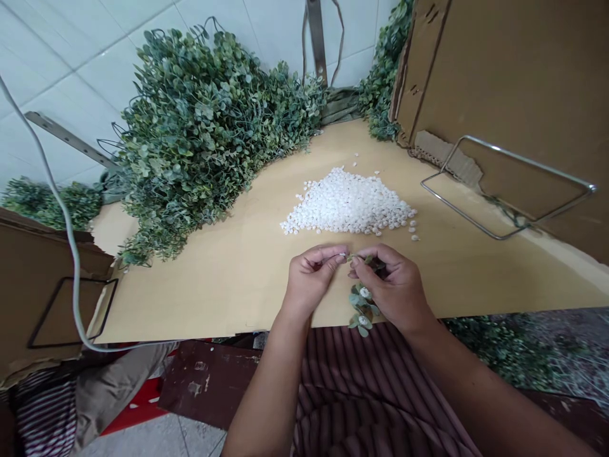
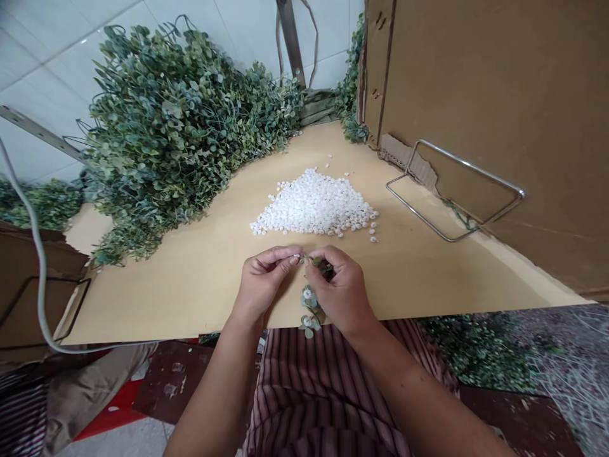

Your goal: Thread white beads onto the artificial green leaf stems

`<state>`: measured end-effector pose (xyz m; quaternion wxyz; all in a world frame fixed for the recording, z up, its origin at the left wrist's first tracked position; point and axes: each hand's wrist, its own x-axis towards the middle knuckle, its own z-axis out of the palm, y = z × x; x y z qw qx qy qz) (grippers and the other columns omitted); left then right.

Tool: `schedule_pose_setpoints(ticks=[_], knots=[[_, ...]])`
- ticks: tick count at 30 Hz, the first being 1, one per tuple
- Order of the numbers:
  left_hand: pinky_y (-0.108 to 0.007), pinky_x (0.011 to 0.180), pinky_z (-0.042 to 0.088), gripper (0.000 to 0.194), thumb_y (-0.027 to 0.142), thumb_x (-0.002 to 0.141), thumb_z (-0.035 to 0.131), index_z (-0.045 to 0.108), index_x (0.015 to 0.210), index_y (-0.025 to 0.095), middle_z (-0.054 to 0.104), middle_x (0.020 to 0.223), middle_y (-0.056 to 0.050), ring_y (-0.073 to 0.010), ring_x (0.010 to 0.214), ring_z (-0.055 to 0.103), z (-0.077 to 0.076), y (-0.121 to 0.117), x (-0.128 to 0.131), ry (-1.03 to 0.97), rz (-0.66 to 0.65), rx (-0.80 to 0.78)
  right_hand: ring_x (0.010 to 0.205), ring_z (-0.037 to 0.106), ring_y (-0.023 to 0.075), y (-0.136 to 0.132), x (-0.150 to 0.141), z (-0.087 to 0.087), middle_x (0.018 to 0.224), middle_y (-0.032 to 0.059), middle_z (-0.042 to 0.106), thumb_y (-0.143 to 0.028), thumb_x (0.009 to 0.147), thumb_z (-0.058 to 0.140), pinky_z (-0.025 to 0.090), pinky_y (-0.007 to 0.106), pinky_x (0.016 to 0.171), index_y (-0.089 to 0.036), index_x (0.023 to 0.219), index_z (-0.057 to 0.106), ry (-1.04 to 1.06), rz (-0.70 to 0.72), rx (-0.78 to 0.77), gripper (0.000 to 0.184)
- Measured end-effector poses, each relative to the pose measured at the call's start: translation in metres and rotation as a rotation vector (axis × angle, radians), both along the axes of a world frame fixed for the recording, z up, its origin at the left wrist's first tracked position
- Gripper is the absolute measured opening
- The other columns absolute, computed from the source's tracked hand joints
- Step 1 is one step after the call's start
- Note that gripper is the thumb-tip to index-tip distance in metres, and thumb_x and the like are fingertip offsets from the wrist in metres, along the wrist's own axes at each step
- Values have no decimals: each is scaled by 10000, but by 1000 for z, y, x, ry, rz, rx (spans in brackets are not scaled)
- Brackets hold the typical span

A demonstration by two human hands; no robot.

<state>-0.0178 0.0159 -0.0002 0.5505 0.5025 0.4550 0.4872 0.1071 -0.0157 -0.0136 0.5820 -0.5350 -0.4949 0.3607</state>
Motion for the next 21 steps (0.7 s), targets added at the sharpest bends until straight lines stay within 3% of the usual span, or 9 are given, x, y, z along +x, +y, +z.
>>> schedule_pose_setpoints(ticks=[21], knots=[[-297,778,552,86,194,646,747,749,732,196,750,805,-44,-165,785,686,-1,-1,-1,22,-31,23,531,527,136,-1,0,0,587,4,591,-287,742,556,410,215,476,-181,646,568,-82,-24,18,143]])
